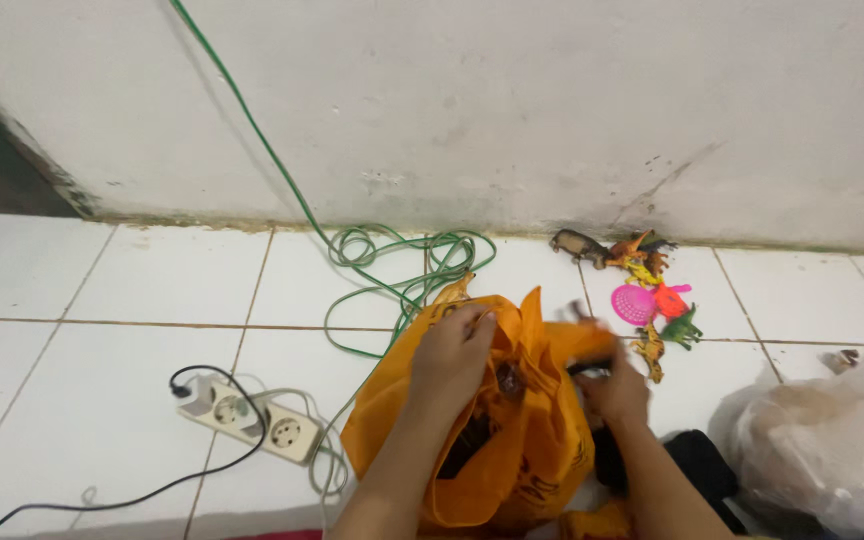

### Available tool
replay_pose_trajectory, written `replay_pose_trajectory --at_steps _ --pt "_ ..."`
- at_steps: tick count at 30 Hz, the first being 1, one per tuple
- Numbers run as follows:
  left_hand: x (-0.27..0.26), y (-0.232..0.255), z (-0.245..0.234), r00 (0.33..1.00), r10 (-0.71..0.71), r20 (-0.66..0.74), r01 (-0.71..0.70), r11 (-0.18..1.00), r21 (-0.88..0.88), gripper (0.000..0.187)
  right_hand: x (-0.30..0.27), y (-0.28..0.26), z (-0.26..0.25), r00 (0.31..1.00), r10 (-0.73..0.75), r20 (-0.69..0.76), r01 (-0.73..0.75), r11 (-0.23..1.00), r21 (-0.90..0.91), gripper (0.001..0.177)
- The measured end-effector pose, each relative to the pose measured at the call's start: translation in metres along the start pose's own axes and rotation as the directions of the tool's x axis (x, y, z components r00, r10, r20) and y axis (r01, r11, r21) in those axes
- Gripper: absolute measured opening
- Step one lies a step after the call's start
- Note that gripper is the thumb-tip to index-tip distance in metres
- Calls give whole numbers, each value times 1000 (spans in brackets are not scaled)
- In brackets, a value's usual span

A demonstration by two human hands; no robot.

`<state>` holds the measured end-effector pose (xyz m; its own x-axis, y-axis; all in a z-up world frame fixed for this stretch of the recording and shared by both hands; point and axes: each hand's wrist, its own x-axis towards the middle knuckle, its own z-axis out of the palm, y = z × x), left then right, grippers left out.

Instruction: The person packs toys and other small items into an orange bag by hand.

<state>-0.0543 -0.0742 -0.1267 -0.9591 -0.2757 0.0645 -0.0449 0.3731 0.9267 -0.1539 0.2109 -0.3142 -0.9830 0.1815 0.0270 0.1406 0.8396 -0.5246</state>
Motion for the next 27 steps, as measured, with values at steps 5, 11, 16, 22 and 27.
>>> replay_pose_trajectory --at_steps 5,11,16,22,27 --pt "18 33 7 998 60 -27 -53 977 207 32 -13 -23 -121 938 -35 -345 243 777 581 83" --pt "27 86 -4 993 97 -66 -75 958 276 31 -95 -131 -282 986 -161 -48 92 279 956 72" --pt "10 116 -22 975 191 114 -213 949 232 37 -146 -170 -275 788 -616 -15 -66 -109 992 68" --pt "5 118 -65 985 82 149 -93 993 72 52 -167 -136 -151 822 -567 51 154 308 939 81" --pt "1 103 -90 952 193 237 -211 976 54 34 -147 -86 -153 757 -589 283 572 807 149 71"
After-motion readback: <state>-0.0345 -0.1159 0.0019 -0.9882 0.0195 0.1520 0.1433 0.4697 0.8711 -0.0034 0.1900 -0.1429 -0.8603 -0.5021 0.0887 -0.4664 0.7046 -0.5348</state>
